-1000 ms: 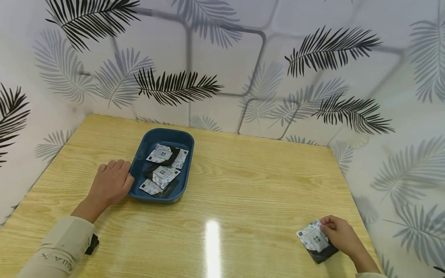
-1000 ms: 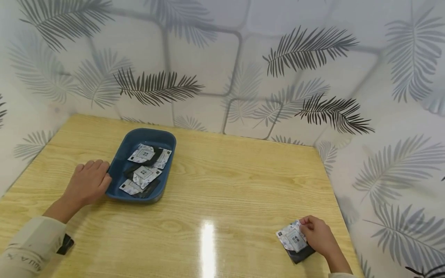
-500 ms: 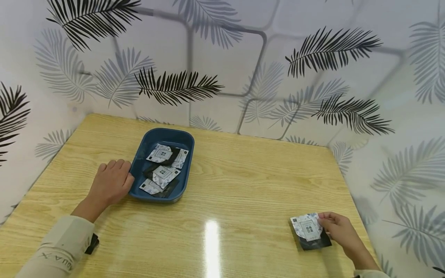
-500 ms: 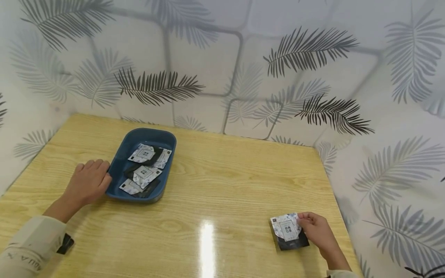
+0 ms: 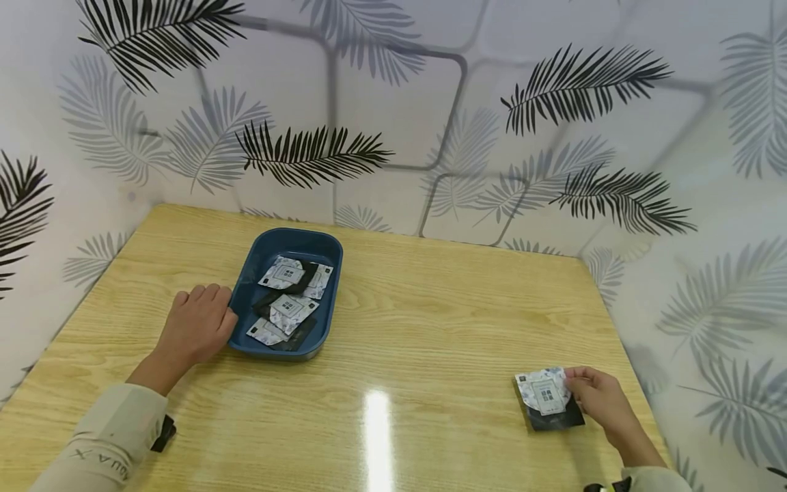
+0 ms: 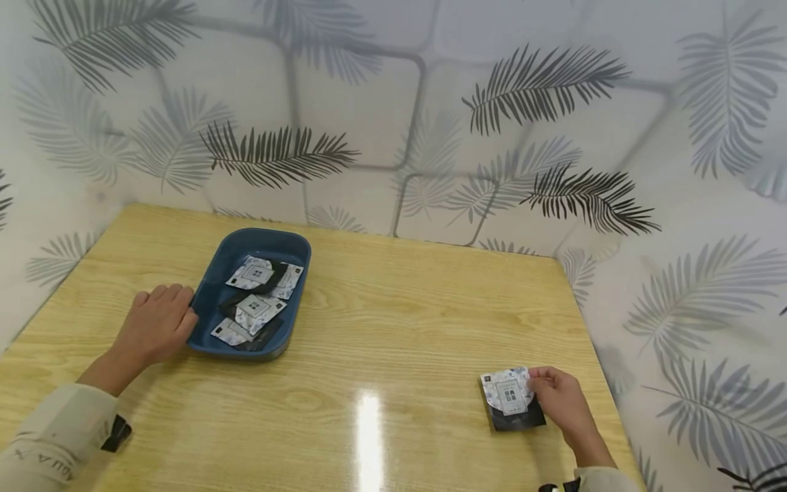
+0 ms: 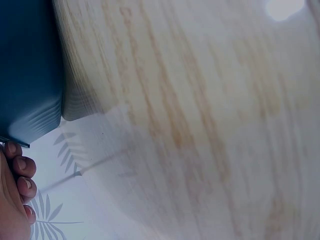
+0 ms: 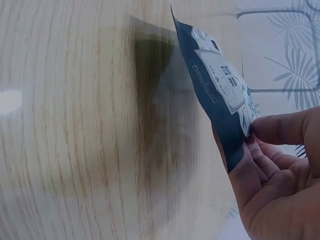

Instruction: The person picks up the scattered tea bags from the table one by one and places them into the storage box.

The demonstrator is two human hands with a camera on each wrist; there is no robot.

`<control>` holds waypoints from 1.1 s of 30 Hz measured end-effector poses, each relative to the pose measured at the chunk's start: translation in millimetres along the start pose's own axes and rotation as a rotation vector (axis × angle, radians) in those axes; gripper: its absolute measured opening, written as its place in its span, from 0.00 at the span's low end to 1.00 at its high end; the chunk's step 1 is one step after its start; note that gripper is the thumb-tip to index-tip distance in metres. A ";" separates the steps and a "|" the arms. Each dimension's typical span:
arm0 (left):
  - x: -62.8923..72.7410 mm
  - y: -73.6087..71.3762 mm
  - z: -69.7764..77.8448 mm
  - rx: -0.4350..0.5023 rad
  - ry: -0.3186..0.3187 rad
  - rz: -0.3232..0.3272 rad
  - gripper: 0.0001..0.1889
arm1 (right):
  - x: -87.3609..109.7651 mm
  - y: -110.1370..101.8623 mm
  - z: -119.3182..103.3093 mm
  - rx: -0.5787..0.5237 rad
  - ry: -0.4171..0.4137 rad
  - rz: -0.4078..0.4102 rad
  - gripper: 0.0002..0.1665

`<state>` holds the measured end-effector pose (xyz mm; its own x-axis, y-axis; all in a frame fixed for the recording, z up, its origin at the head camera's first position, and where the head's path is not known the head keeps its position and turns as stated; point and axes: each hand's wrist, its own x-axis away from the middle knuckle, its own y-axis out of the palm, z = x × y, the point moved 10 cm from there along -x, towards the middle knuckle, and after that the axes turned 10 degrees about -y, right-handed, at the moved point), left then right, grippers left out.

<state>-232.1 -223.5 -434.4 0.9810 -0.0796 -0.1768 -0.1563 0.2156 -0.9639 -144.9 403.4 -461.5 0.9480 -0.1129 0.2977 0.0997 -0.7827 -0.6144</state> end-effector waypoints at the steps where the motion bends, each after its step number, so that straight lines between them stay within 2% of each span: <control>1: 0.2 -0.1 0.1 0.001 0.000 -0.001 0.09 | -0.7 -0.2 -1.6 0.006 -0.002 0.007 0.25; 6: 0.7 -1.2 0.7 0.002 -0.002 0.001 0.09 | -4.1 3.6 -10.7 0.025 -0.014 0.025 0.24; 13: -0.1 -1.5 1.1 0.003 -0.003 0.001 0.09 | -10.4 13.6 -23.0 -0.007 -0.040 0.036 0.23; 27: -0.4 -1.6 -0.3 0.004 -0.001 0.017 0.08 | -23.9 32.0 -45.3 -0.036 -0.066 0.023 0.23; 33: -0.4 -1.0 0.5 0.004 -0.004 -0.008 0.09 | -30.2 41.4 -56.4 -0.049 -0.087 0.013 0.22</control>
<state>-232.3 -223.2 -433.3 0.9826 -0.0776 -0.1688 -0.1483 0.2191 -0.9644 -186.5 339.9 -454.7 0.9720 -0.0716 0.2238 0.0739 -0.8109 -0.5804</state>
